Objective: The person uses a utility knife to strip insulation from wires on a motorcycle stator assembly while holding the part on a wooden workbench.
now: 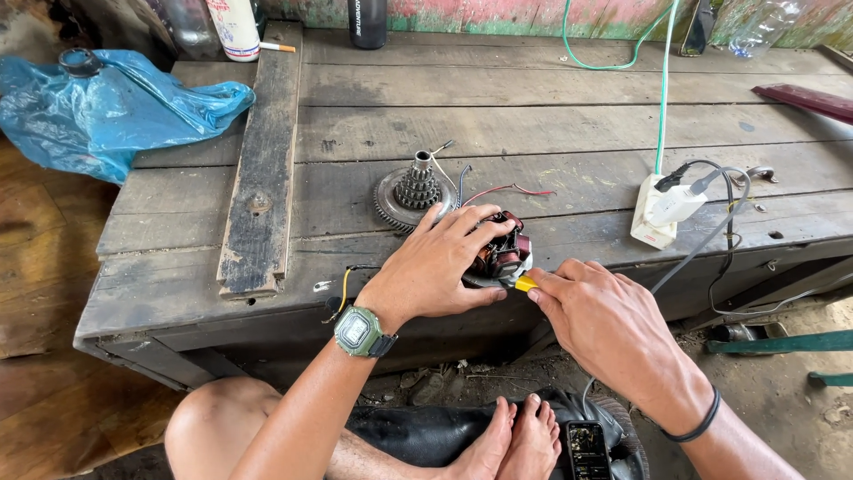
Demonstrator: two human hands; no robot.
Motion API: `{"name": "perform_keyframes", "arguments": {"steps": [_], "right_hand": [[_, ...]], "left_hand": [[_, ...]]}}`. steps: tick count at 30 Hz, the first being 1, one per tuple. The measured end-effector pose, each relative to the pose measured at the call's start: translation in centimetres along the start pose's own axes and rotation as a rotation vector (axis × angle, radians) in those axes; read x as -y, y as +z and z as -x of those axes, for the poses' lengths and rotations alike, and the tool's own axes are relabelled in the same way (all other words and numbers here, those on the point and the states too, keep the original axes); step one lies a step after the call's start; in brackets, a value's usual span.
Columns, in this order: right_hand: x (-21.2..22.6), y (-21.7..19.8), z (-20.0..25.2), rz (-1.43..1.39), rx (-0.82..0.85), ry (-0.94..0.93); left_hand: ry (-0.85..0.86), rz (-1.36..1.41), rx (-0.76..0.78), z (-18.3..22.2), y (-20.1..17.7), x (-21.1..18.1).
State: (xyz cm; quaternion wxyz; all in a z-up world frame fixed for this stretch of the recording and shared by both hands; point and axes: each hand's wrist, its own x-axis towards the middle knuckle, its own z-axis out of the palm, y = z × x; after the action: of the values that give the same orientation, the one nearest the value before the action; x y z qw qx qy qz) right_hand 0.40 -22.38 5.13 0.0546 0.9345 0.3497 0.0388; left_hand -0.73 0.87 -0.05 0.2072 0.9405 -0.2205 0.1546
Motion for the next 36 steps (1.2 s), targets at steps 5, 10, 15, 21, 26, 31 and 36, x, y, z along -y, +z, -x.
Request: {"name": "perform_keyframes", "arguments": {"steps": [5, 10, 15, 21, 26, 31, 36], "right_hand": [[-0.4, 0.4, -0.6, 0.0, -0.001, -0.021], [-0.9, 0.8, -0.3, -0.004, -0.02, -0.039], [-0.4, 0.5, -0.6, -0.041, 0.029, 0.027], [-0.8, 1.2, -0.6, -0.055, 0.003, -0.003], [-0.3, 0.4, -0.5, -0.074, 0.053, 0.025], [-0.2, 0.7, -0.7, -0.117, 0.08, 0.058], [-0.4, 0.0, -0.4, -0.091, 0.128, 0.103]], "left_hand": [[0.007, 0.0, -0.031, 0.1, 0.1, 0.0], [0.017, -0.015, -0.057, 0.2, 0.2, 0.0], [0.014, -0.015, -0.053, 0.3, 0.2, -0.1], [0.024, -0.033, -0.068, 0.2, 0.2, 0.0], [0.008, -0.014, -0.046, 0.3, 0.1, -0.1], [0.005, -0.008, -0.042, 0.2, 0.2, -0.1], [0.001, -0.016, -0.056, 0.3, 0.0, -0.2]]}}
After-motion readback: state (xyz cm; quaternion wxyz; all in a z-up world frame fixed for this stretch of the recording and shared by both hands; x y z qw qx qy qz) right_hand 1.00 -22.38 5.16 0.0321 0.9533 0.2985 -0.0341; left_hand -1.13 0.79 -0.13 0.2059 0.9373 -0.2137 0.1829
